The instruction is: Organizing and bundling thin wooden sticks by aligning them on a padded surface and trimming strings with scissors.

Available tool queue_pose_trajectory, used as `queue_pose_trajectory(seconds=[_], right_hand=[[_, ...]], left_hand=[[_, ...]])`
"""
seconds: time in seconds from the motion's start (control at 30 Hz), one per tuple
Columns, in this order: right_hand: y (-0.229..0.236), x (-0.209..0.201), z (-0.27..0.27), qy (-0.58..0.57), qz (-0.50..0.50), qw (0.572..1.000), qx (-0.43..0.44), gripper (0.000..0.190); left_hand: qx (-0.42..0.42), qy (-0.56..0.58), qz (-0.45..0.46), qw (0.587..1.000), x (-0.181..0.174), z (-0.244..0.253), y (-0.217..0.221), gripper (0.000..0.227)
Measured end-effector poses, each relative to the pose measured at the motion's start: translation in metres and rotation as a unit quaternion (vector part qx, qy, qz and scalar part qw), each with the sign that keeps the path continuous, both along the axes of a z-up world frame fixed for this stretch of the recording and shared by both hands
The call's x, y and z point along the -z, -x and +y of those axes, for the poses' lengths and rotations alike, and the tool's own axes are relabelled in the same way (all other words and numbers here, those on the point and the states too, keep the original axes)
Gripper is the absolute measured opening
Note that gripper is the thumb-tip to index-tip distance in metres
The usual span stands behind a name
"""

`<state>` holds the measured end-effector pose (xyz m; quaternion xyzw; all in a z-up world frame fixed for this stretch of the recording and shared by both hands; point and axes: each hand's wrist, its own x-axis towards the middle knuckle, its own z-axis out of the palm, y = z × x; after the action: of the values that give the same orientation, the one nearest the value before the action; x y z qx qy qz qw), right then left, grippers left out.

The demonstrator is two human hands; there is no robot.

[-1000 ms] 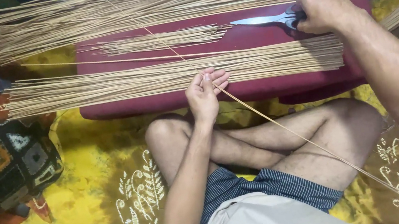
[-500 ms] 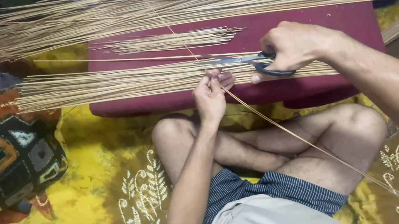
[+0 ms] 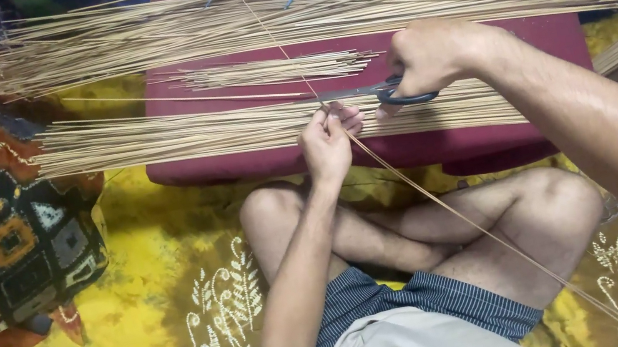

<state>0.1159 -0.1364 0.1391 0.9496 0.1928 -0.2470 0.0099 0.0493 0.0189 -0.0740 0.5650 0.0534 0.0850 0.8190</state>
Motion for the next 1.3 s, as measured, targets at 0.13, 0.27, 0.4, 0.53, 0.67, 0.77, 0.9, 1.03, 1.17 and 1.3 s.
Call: queue_pose_trajectory(seconds=[0.13, 0.27, 0.4, 0.53, 0.67, 0.77, 0.9, 1.03, 1.17, 1.3], right_hand=[[0.004, -0.013, 0.002, -0.023, 0.031, 0.999, 0.027, 0.061], [0.006, -0.009, 0.002, 0.012, -0.007, 1.0, 0.003, 0.059], [0.0, 0.016, 0.0, 0.041, -0.068, 0.996, -0.049, 0.059], [-0.003, 0.03, 0.0, 0.038, -0.089, 0.993, -0.07, 0.055], [-0.003, 0.038, -0.001, 0.044, -0.098, 0.99, -0.091, 0.055], [-0.001, 0.033, 0.001, 0.032, -0.097, 0.991, -0.083, 0.054], [-0.001, 0.03, 0.0, 0.016, -0.083, 0.994, -0.067, 0.054], [-0.006, 0.041, -0.004, 0.015, -0.085, 0.994, -0.071, 0.053], [-0.009, 0.046, -0.005, 0.017, -0.07, 0.996, -0.057, 0.049], [-0.011, 0.052, -0.005, 0.032, -0.04, 0.998, -0.042, 0.045]], left_hand=[[-0.006, 0.011, -0.002, 1.0, 0.002, 0.005, -0.001, 0.025], [-0.003, -0.003, -0.02, 1.0, 0.001, 0.003, 0.001, 0.026], [-0.002, -0.005, -0.028, 1.0, -0.001, -0.001, 0.004, 0.025], [0.007, 0.0, -0.026, 1.0, 0.005, -0.003, 0.004, 0.025], [0.002, -0.004, -0.021, 1.0, 0.009, -0.004, 0.003, 0.027], [0.002, 0.001, -0.023, 1.0, 0.006, -0.004, 0.003, 0.026], [0.0, -0.003, -0.028, 1.0, 0.001, -0.005, 0.007, 0.026], [-0.006, -0.017, -0.026, 1.0, 0.002, -0.007, 0.006, 0.025], [-0.014, -0.045, -0.025, 0.999, -0.005, -0.007, 0.01, 0.025], [-0.031, -0.091, -0.036, 0.995, 0.0, -0.011, 0.011, 0.027]])
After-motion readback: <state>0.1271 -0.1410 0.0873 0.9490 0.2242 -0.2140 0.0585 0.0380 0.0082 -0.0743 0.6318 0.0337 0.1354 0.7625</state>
